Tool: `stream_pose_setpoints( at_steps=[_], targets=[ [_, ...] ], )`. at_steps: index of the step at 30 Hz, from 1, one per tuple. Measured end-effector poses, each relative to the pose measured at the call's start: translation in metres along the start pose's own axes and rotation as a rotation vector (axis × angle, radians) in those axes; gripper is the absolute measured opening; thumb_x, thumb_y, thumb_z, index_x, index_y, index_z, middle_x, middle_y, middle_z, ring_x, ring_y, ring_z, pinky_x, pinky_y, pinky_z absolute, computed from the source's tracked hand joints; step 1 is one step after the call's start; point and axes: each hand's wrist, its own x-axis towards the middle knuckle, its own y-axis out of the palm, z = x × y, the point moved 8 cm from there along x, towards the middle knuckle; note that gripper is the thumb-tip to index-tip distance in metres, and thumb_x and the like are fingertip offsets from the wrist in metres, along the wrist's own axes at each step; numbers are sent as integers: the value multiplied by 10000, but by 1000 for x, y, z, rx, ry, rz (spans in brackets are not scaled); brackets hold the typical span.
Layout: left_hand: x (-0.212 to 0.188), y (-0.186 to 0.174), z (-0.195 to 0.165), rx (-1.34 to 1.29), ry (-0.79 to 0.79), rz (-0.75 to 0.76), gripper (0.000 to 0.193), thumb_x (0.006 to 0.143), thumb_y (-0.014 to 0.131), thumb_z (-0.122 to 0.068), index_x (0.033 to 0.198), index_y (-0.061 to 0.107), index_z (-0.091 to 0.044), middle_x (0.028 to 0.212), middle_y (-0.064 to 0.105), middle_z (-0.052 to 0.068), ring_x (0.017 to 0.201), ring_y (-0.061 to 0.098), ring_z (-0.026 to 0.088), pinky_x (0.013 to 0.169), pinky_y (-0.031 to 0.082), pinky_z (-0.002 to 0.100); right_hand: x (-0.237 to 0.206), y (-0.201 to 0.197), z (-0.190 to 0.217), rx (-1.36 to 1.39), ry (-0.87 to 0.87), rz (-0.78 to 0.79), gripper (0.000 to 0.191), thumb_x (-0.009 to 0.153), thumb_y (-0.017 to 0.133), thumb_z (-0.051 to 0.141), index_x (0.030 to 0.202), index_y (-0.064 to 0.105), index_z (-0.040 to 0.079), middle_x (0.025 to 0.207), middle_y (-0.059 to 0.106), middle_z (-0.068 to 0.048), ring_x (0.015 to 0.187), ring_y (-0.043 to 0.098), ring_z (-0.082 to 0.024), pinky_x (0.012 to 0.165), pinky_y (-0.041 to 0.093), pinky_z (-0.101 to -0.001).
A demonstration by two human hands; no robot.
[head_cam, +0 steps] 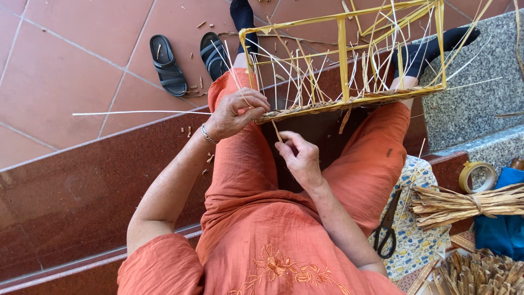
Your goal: The person weaves a basket by hand, interlacing dried plant strips through a yellow rectangular frame. They repeatedly thread, pull, and adjust the strips to build up the basket walls.
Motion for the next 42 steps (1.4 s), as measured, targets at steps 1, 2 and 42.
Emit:
stream_pose_setpoints(
  at_steps=[1, 2, 42],
  targets=[
    [-3, -1, 1, -54, -26, -4, 212, 951, 687, -35, 1160, 716, -58, 1184, 724, 91, 1185, 657, 211, 1060, 526, 364, -4, 1, 3, 84, 27, -4, 231, 912, 746, 63, 1139, 714, 33, 767, 713, -43, 656, 661, -111, 618, 537, -247],
    [-4, -1, 4, -193, -56, -3, 326, 921, 610, 16, 1237, 660, -47, 1212, 706, 109, 1217, 646, 218, 1099, 510, 380, -6, 2, 6, 169, 53, -8, 240, 919, 728, 53, 1157, 702, 36, 798, 727, -35, 689, 675, -104, 645, 560, -241],
    [59, 20, 32, 62, -358, 281, 268, 703, 825, -91, 927, 682, -60, 789, 720, 82, 727, 689, 158, 651, 555, 301, 41, 22, -33, 449, 111, -219, 165, 959, 779, 115, 949, 642, 23, 828, 705, 14, 722, 614, -10, 654, 515, -179]
  ],
)
